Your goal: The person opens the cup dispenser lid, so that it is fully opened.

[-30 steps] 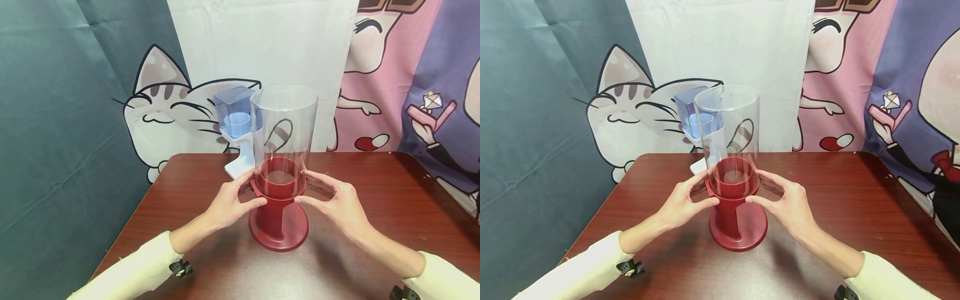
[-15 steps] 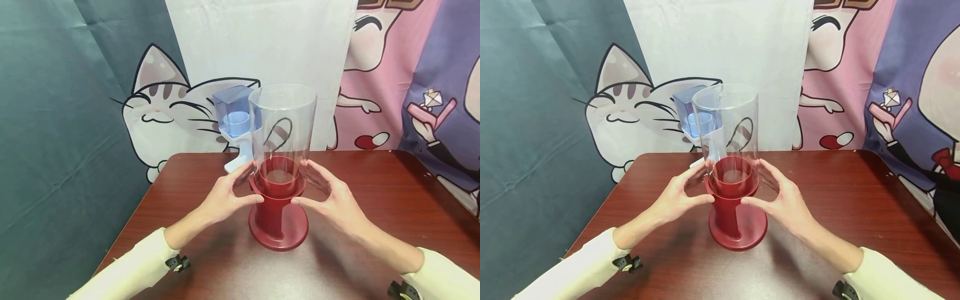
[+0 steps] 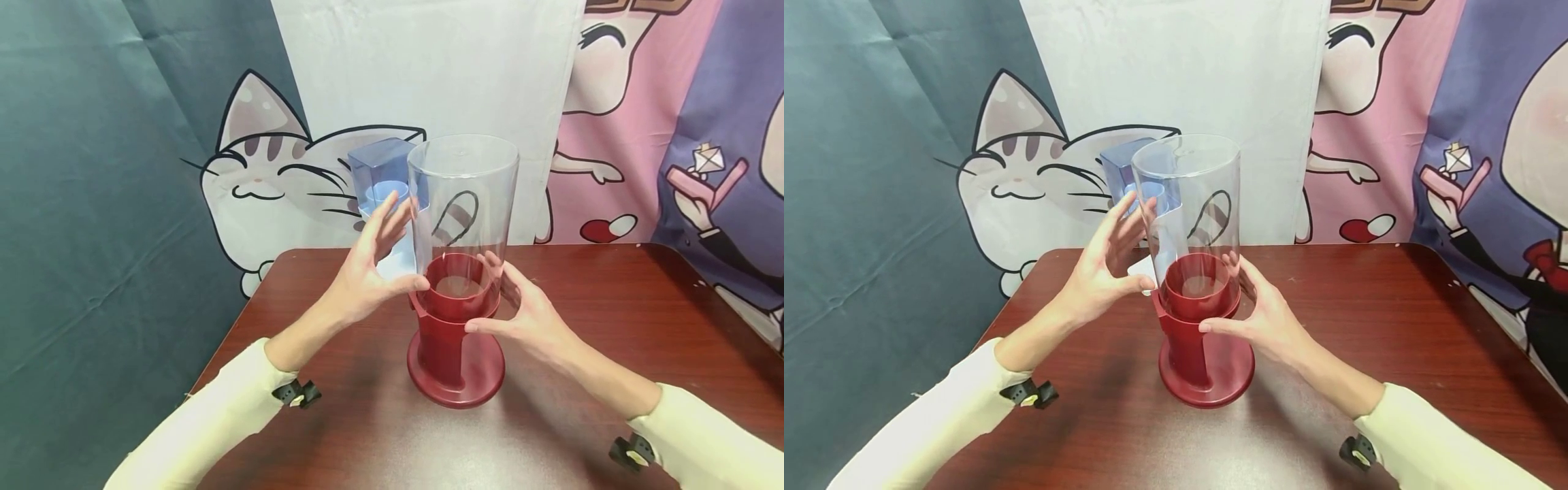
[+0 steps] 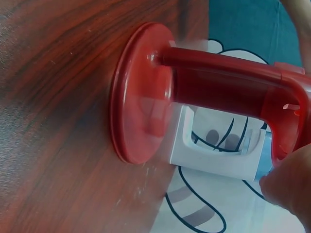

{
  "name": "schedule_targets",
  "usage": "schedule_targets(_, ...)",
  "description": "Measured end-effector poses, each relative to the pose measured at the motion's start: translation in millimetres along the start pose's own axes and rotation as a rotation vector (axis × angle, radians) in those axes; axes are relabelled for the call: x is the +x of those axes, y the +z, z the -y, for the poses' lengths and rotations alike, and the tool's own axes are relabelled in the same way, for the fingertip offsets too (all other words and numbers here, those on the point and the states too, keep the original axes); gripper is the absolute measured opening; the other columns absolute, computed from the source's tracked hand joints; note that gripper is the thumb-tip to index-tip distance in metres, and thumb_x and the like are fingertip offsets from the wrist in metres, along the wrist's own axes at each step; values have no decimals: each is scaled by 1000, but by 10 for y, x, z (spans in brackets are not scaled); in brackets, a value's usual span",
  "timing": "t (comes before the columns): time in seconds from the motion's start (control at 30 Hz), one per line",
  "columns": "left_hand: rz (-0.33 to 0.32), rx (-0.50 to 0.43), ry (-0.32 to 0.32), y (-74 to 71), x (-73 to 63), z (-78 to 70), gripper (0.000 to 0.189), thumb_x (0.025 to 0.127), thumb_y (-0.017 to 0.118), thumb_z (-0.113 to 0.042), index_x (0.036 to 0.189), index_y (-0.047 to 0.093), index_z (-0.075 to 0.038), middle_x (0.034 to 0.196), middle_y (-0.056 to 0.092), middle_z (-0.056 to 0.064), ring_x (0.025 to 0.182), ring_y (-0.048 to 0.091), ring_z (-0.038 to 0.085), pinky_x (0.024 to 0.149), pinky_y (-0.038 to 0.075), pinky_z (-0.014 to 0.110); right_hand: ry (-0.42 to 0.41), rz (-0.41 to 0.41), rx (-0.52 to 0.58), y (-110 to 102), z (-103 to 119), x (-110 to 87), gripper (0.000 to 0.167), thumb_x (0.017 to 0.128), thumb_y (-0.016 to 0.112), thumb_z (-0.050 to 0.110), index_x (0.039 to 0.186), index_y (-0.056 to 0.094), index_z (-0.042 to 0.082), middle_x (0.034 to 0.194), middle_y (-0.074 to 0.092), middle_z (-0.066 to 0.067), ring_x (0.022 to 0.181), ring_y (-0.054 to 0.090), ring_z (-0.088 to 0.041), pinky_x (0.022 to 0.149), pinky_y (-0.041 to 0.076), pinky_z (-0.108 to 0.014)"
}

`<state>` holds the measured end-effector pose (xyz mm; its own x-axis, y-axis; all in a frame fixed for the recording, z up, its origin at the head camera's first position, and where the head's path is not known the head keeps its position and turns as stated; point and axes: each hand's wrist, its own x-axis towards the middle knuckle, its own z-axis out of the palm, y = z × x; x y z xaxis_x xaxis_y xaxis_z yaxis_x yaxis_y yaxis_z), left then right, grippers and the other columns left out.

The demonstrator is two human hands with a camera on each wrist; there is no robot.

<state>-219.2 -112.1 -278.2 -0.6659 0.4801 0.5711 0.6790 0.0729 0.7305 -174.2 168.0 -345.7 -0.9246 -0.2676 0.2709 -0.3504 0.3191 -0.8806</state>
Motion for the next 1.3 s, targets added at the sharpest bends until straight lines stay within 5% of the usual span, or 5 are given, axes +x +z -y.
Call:
schedule_targets(0.3, 12, -52, 89, 18, 312, -191, 136, 73, 84, -70, 171, 10, -14, 172, 33, 4, 156, 35, 17, 125, 33, 38, -74, 62, 87, -12, -65, 159, 104, 85, 91, 15, 168, 29, 21, 159, 51, 0, 135, 55, -23, 101, 55, -26)
schedule_targets(0.73, 16, -129, 78, 158, 512, -231, 139, 68, 86, -70, 171, 11, -14, 165, 42, 13, 152, 42, 18, 123, 36, 33, -45, 99, 191, 28, -130, 209, 93, 82, 92, 13, 158, 40, 17, 145, 60, -11, 128, 62, -30, 100, 58, -31)
schedule_targets(0.87, 18, -202, 34, 196, 533, -220, 120, 83, 94, -37, 169, 14, -12, 161, 46, 12, 150, 44, 16, 123, 35, 32, -45, 99, 180, 25, -139, 206, 94, 82, 92, 13, 159, 39, 16, 145, 60, -11, 128, 62, -29, 100, 57, -30)
schedule_targets(1.0, 12, -279, -24, 255, 559, -212, 104, 84, 85, 5, 165, 22, -11, 158, 51, 11, 147, 48, 16, 124, 34, 33, -50, 96, 184, 31, -136, 192, 94, 81, 93, 12, 158, 40, 15, 144, 61, -8, 128, 62, -27, 100, 57, -30)
schedule_targets(1.3, -3, -333, 5, 328, 552, -210, 96, 80, 80, 14, 158, 28, -7, 152, 55, 15, 145, 50, 19, 124, 34, 32, -69, 87, 173, 68, -142, 179, 91, 80, 94, 11, 156, 44, 15, 139, 65, -6, 124, 65, -25, 99, 58, -31)
